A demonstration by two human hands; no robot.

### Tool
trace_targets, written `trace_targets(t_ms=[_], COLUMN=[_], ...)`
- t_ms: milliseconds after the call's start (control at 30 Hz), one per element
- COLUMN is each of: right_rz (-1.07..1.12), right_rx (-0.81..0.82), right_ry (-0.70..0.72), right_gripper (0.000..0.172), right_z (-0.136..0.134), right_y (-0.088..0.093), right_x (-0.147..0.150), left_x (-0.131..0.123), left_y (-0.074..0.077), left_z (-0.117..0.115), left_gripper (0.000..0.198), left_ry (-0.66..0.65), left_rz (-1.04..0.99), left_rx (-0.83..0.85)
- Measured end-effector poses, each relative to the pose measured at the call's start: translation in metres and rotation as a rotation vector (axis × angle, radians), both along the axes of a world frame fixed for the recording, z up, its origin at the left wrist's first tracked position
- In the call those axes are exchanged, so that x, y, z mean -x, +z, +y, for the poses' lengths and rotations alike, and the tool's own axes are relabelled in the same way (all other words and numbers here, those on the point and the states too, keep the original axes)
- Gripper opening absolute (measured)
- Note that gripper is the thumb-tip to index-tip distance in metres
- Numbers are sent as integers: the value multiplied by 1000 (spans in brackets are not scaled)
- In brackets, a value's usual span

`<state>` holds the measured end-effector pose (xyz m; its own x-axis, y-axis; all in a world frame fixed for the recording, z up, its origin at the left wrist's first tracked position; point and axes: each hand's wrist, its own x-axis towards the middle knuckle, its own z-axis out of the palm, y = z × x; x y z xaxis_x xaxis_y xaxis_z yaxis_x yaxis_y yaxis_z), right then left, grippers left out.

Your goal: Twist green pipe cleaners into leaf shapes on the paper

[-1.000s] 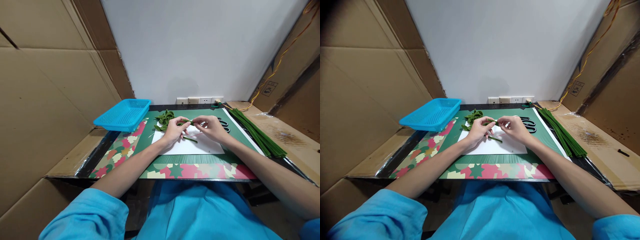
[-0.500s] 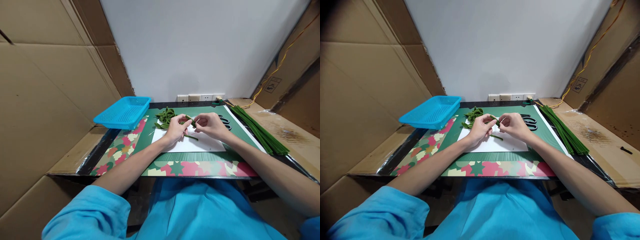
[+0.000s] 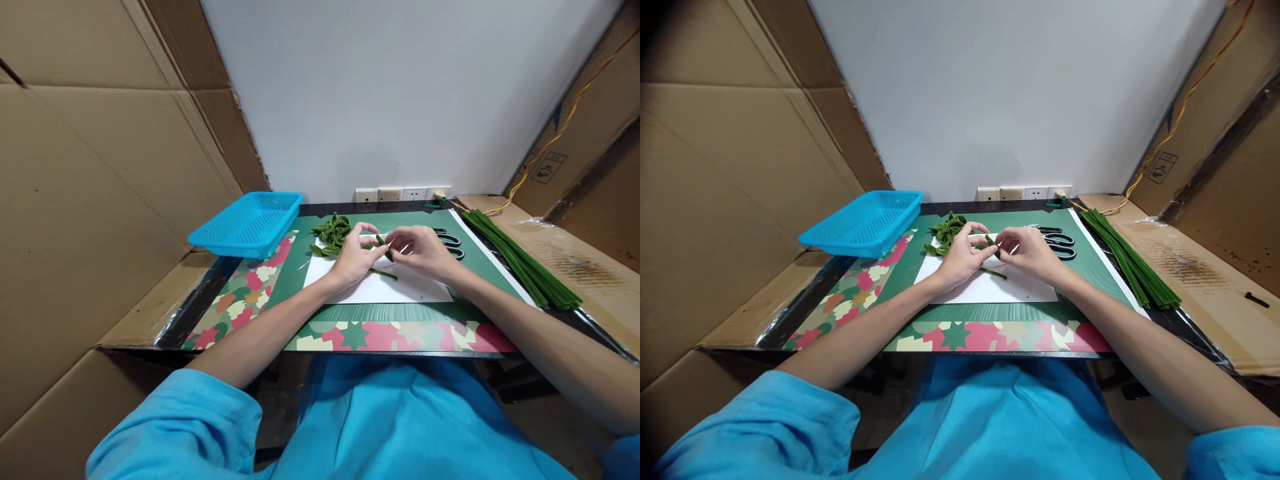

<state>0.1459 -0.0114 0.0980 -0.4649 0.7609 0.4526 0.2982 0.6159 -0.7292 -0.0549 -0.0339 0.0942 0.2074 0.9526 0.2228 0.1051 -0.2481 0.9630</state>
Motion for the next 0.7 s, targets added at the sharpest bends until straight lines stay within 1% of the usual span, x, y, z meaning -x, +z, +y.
trace_targets(t_ms=[67, 133, 233, 400, 567, 700], right_rz=[0, -3, -19, -38, -27, -10], right_rx=[-6, -11, -10, -22, -47, -38], right_ry=[-11, -19, -32, -53, -72, -84], right_gripper=[19, 17, 14, 13, 17, 19], right_z=[0, 0, -2, -5, -7, -8], right_y=[-1, -1, 1, 2, 0, 3], right_x=[1, 1, 0, 0, 2, 1], left_x=[0, -1, -1, 1, 0, -3], left_y=[-1, 0, 2, 4, 4, 6], left_z=[-1, -1, 0, 0, -2, -4], left_gripper=[46, 44, 38, 27, 26, 27], left_ry=[-2, 12, 28, 4, 14, 19], left_rz=[11, 30, 60, 87, 91, 57], left_rx=[2, -5, -20, -31, -71, -72])
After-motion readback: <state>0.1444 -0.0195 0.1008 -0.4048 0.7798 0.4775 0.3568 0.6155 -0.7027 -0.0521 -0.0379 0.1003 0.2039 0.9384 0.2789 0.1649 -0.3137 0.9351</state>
